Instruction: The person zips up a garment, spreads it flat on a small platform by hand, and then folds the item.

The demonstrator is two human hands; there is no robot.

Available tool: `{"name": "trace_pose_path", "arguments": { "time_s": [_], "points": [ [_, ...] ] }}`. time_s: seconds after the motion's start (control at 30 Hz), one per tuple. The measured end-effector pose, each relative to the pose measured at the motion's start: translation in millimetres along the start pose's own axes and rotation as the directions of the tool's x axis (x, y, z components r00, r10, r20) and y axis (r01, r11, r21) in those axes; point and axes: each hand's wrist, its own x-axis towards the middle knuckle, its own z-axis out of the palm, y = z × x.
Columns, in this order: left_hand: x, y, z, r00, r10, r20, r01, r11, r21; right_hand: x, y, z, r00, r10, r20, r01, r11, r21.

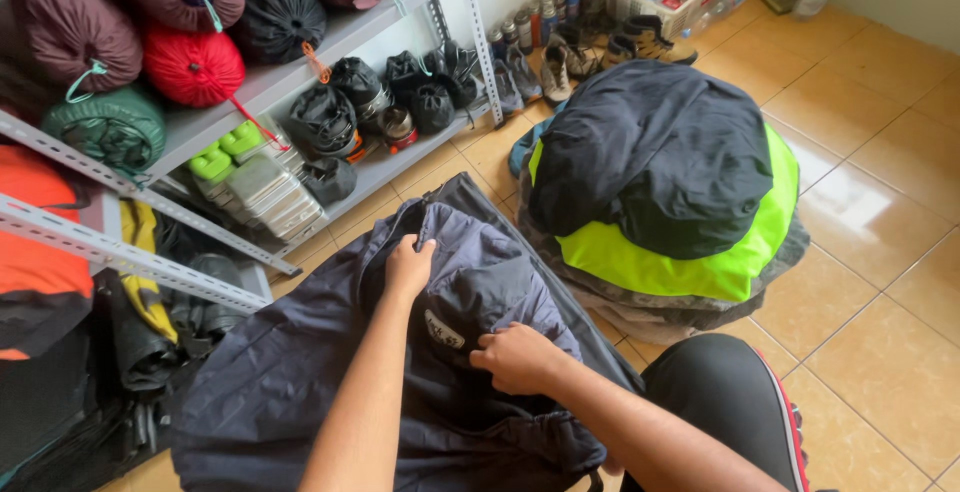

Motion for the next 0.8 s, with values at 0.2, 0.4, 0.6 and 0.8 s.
{"name": "trace_pose_path", "arguments": {
  "time_s": [0.2, 0.4, 0.6, 0.8],
  "points": [
    [11, 36, -9, 0.997, 0.069, 0.014, -0.069, 0.998, 0.011, -3, 0, -30, 0.981, 0.12, 0.151, -0.12, 0.993, -0.008],
    [54, 31, -1, 0.881, -0.365, 0.3, 0.379, 0.169, -0.91, -5, 5, -22, 0.967, 0.149, 0.209, -0.15, 0.989, -0.01],
    [27, 11, -10, 0.98, -0.062, -0.191, 0.028, 0.984, -0.176, -5, 10, -13, 0.983, 0.107, 0.149, -0.114, 0.993, 0.038],
    [-80, 45, -25, 0.523, 0.806, -0.277, -0.732, 0.591, 0.338, -1, -2, -78, 0.83, -0.013, -0.557, -0.038, 0.996, -0.079]
  ]
}}
